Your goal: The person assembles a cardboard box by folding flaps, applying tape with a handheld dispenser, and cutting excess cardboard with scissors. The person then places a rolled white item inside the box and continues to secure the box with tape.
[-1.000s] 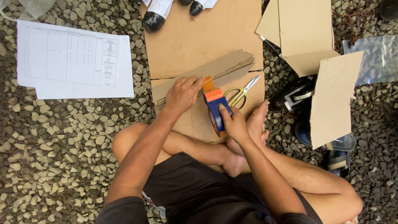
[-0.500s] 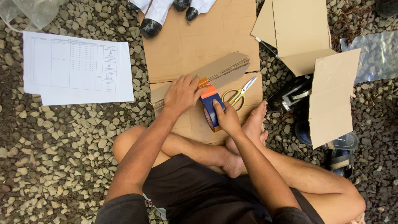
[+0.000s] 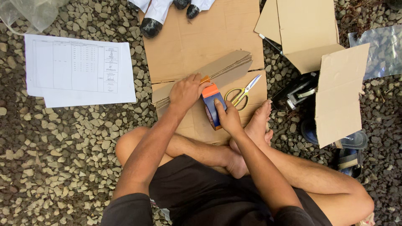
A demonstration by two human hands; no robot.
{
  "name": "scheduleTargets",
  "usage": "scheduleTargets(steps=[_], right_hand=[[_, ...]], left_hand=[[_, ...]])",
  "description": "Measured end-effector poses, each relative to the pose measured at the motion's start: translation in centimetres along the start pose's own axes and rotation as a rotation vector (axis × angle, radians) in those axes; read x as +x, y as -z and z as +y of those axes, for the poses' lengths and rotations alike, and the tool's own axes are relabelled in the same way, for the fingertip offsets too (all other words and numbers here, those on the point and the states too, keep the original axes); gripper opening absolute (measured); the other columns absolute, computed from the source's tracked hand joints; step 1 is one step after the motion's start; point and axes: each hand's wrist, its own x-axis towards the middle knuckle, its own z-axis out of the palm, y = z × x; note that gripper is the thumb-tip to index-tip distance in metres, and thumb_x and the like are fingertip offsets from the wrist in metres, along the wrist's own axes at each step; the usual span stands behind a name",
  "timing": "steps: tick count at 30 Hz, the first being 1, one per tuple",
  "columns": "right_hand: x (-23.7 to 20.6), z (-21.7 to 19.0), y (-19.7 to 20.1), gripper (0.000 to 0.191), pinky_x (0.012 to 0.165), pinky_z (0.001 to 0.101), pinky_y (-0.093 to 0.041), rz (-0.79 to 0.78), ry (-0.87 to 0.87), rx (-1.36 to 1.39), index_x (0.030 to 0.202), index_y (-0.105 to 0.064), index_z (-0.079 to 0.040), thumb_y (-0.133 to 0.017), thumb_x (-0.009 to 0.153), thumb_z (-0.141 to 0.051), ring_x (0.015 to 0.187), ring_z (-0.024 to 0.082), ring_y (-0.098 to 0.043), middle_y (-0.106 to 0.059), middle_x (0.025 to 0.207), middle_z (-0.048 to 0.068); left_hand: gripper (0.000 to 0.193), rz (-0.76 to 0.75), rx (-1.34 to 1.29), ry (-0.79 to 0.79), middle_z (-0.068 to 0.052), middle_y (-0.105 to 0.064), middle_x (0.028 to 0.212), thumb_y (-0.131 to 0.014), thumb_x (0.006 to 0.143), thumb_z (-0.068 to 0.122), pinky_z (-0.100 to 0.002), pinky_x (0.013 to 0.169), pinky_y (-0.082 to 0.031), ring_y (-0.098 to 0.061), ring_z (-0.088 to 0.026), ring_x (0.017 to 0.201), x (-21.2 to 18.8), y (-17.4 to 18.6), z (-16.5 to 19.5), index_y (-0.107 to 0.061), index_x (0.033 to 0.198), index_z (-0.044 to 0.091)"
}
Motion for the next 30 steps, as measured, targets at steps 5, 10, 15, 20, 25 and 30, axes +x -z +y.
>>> scheduleTargets(steps=[5, 10, 15, 20, 25, 30], right_hand=[[0.0, -0.7, 0.2, 0.062, 0.063, 0.0397, -0.050, 0.028, 0.046, 0.025, 0.092, -0.066, 0.005, -0.055, 0.098, -0.055, 0.062, 0.025, -0.061, -0.061, 0.065, 0.017], [0.3, -2.4, 1.5, 0.064, 0.064, 0.0394, -0.051, 0.010, 0.018, 0.007, 0.090, -0.069, 0.005, -0.055, 0.096, -0.057, 0.063, 0.026, -0.064, -0.065, 0.066, 0.018], [2.9, -5.3, 2.1, 0.070, 0.068, 0.0390, -0.053, -0.042, -0.070, -0.060, 0.090, -0.071, 0.008, -0.056, 0.094, -0.060, 0.067, 0.028, -0.070, -0.069, 0.072, 0.021], [4.1, -6.6, 1.9, 0.071, 0.067, 0.0414, -0.053, -0.082, -0.116, -0.094, 0.088, -0.071, 0.009, -0.056, 0.092, -0.060, 0.066, 0.031, -0.069, -0.069, 0.071, 0.022], [3.0, -5.1, 2.1, 0.070, 0.067, 0.0418, -0.053, -0.077, -0.043, -0.145, 0.087, -0.070, 0.009, -0.056, 0.094, -0.059, 0.065, 0.032, -0.068, -0.068, 0.070, 0.024], [-0.5, -2.1, 1.8, 0.063, 0.064, 0.0411, -0.054, -0.013, 0.040, -0.195, 0.093, -0.065, 0.008, -0.057, 0.097, -0.054, 0.064, 0.031, -0.070, -0.067, 0.068, 0.024]], left_hand=[[0.057, -0.193, -0.001, 0.008, -0.014, -0.074, 0.088, -0.058, 0.099, 0.058, -0.043, 0.069, -0.058, -0.073, -0.033, 0.080, 2.0, 1.6, -0.9, -0.076, 0.096, 0.004], [0.051, -0.367, -0.189, 0.002, -0.019, -0.074, 0.088, -0.053, 0.099, 0.054, -0.051, 0.079, -0.054, -0.070, -0.040, 0.085, 5.5, 4.0, -3.5, -0.080, 0.101, 0.011], [0.052, -0.481, -0.327, 0.049, -0.017, -0.075, 0.095, -0.049, 0.099, 0.058, -0.049, 0.084, -0.054, -0.070, -0.040, 0.091, 7.7, 5.3, -4.8, -0.080, 0.106, 0.016], [0.050, -0.374, -0.222, 0.122, -0.016, -0.075, 0.094, -0.049, 0.099, 0.057, -0.050, 0.081, -0.054, -0.070, -0.038, 0.090, 7.2, 5.2, -4.0, -0.078, 0.109, 0.017], [0.054, -0.247, -0.057, 0.147, -0.017, -0.075, 0.081, -0.049, 0.102, 0.056, -0.048, 0.071, -0.055, -0.073, -0.036, 0.079, 4.9, 4.5, -2.5, -0.074, 0.098, 0.008], [0.054, -0.161, -0.005, 0.099, -0.018, -0.073, 0.077, -0.048, 0.105, 0.053, -0.047, 0.063, -0.055, -0.072, -0.036, 0.070, 4.2, 4.2, -2.8, -0.071, 0.091, 0.007]])
